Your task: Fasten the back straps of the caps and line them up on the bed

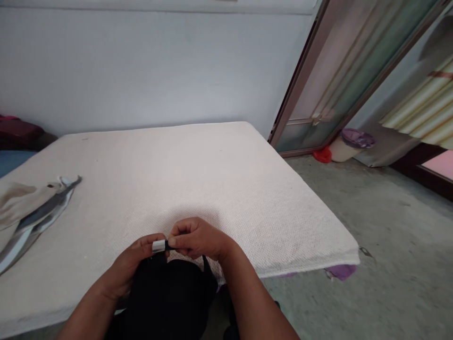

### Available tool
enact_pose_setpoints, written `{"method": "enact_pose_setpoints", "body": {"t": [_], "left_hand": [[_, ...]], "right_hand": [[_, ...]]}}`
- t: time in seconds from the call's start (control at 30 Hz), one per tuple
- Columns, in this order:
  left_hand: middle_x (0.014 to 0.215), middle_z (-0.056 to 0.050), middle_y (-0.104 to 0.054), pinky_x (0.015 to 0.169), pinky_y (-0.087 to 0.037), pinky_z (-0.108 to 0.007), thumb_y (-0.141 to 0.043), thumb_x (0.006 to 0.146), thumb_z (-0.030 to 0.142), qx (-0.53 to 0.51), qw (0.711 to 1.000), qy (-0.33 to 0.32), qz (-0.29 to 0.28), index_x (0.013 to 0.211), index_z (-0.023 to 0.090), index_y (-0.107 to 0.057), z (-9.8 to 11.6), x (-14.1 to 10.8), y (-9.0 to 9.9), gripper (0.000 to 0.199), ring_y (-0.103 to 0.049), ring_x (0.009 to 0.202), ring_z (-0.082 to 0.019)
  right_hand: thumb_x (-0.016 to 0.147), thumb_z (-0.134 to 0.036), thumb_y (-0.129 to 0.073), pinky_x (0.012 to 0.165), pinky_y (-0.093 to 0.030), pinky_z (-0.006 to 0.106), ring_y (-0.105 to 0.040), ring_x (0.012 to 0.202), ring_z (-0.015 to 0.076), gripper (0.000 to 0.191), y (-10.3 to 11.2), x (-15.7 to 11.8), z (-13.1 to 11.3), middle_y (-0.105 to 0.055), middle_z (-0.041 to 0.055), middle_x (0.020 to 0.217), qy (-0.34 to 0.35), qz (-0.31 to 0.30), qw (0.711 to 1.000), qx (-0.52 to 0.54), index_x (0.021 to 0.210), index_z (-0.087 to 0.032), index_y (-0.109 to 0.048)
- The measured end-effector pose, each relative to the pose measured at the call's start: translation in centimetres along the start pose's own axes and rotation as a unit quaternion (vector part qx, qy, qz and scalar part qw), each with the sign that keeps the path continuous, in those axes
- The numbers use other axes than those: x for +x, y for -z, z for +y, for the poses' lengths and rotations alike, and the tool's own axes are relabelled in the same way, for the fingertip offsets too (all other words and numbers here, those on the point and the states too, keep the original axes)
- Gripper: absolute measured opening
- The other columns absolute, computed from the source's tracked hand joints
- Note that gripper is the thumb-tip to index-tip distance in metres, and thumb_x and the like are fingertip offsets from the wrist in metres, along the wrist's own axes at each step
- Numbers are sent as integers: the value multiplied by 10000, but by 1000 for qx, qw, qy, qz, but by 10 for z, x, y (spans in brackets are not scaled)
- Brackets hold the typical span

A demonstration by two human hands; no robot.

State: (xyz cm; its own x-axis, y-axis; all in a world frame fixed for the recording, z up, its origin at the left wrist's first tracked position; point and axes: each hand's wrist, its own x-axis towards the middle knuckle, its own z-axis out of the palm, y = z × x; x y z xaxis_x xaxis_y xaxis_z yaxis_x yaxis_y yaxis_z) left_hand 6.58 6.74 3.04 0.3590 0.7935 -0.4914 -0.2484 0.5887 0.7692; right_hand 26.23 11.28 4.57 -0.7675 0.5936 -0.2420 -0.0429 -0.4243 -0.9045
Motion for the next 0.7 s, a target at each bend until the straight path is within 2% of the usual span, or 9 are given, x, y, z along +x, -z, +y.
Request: {"method": "enact_pose_setpoints", "body": {"t": [0.13,0.3,0.5,0.6,0.7], "left_hand": [[615,10,-582,465,-325,-181,-692,715,220,-1,1000,0,12,788,156,-658,-1,0,2,103,-469,485,-72],[653,-3,-618,495,-370,-192,-691,687,194,-8,1000,-4,22,850,158,-682,-2,-1,3,167,-516,520,-92],[684,-34,-674,511,-395,-205,-686,706,174,-6,1000,17,15,1023,173,-684,-4,-1,4,318,-551,523,-106],[707,-45,-691,530,-412,-210,-688,698,165,-14,1000,15,14,989,166,-693,-2,-1,1,291,-572,540,-113],[730,-54,-688,633,-457,-258,-663,710,166,-35,999,-2,-25,925,146,-694,3,-3,-3,218,-603,607,-142]], "right_hand": [[767,-296,-660,373,-227,145,-339,436,31,173,0,0,1,-454,-67,548,4,14,1000,2,810,-152,-575],[750,-273,-673,377,-223,148,-351,436,28,180,-3,0,0,-477,-68,570,-2,26,1000,14,844,-156,-573],[747,-295,-683,383,-241,155,-366,437,39,279,-5,2,-1,-490,-72,543,23,-4,1000,-1,977,-163,-597],[763,-298,-671,385,-237,161,-366,435,37,270,-5,3,0,-498,-67,559,36,-7,999,-1,984,-160,-598],[819,-320,-612,426,-309,172,-424,464,44,261,-3,1,2,-556,-37,633,57,2,998,-8,1024,-160,-591]]}}
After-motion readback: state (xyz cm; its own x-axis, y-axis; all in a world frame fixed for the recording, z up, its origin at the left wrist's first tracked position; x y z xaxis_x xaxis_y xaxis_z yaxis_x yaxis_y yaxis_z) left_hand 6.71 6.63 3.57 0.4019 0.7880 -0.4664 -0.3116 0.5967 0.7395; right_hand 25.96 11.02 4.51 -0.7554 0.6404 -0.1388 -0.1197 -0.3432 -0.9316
